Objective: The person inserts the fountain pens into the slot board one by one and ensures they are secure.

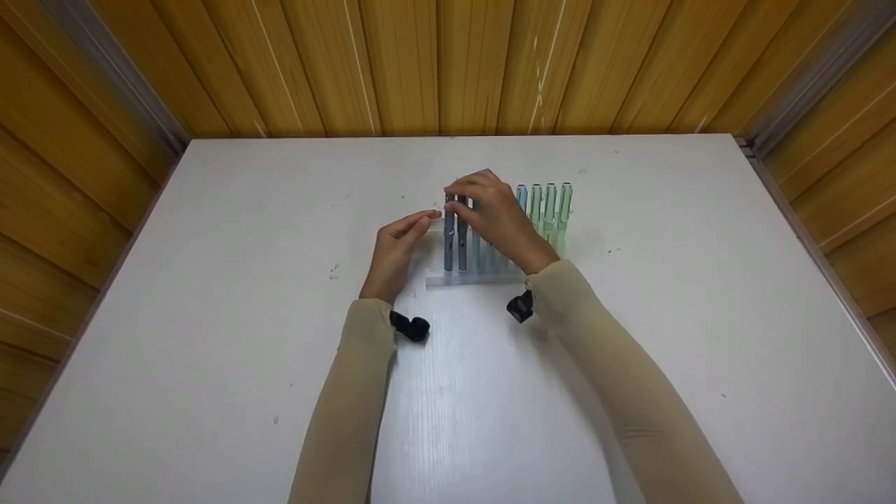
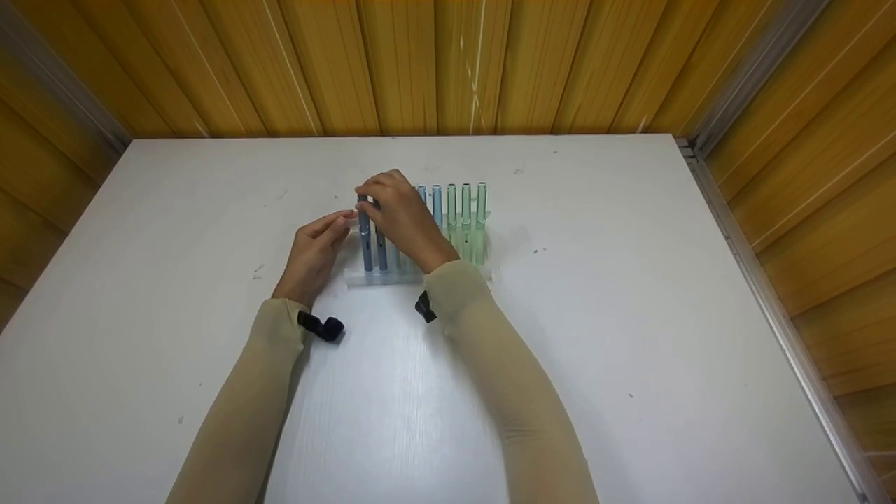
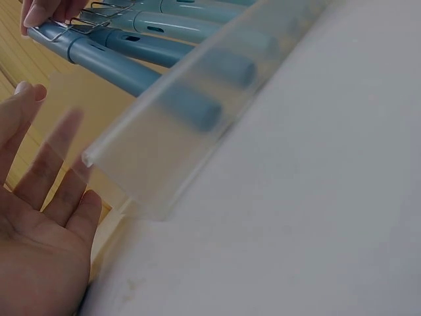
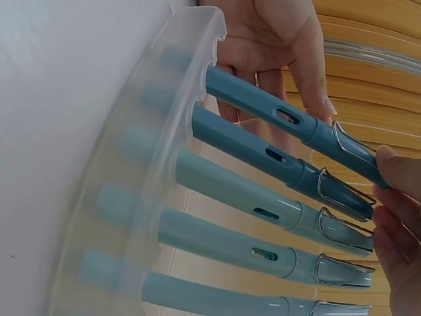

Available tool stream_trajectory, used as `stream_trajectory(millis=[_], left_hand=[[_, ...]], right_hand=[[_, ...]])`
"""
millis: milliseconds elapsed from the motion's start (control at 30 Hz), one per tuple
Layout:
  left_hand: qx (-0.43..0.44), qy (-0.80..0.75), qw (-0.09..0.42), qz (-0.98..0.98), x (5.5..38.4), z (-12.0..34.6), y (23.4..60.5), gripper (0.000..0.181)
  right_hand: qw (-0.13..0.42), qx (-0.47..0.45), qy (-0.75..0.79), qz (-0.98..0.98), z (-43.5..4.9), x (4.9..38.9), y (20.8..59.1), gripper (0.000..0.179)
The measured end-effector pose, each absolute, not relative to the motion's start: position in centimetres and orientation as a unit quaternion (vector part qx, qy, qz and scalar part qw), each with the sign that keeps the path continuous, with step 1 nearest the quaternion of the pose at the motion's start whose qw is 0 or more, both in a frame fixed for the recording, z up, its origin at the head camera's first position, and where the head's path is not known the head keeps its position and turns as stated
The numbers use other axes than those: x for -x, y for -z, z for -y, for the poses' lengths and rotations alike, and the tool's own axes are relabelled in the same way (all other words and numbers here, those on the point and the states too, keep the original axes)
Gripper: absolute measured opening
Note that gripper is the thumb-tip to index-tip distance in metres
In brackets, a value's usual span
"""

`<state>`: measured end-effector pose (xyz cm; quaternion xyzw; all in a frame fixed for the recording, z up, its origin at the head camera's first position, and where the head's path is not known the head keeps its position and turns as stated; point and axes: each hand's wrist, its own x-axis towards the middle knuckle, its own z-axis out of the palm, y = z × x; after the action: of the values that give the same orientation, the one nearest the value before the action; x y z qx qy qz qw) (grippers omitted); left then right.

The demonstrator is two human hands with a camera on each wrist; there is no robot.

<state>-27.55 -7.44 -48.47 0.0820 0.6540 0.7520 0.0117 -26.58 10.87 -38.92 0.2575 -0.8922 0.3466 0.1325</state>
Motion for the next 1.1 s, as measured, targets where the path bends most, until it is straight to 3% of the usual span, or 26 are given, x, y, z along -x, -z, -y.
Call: stream_trajectory(millis=[500, 867, 1100], left_hand=[[-0.066, -0.740, 0.024, -0.669, 27.5, 7.3, 48.3, 0.033], [-0.070, -0.743, 0.018, -0.665, 27.5, 7.3, 48.5, 0.038], [-0.060, -0.774, 0.043, -0.629, 27.3, 7.5, 48.5, 0.041]], right_hand=[[0.166, -0.229, -0.296, 0.912, -10.4, 27.3, 39.3, 0.025], [0.149, -0.207, -0.287, 0.923, -10.4, 27.1, 39.7, 0.033], [0.142, -0.198, -0.290, 0.925, -11.3, 26.6, 39.9, 0.038]])
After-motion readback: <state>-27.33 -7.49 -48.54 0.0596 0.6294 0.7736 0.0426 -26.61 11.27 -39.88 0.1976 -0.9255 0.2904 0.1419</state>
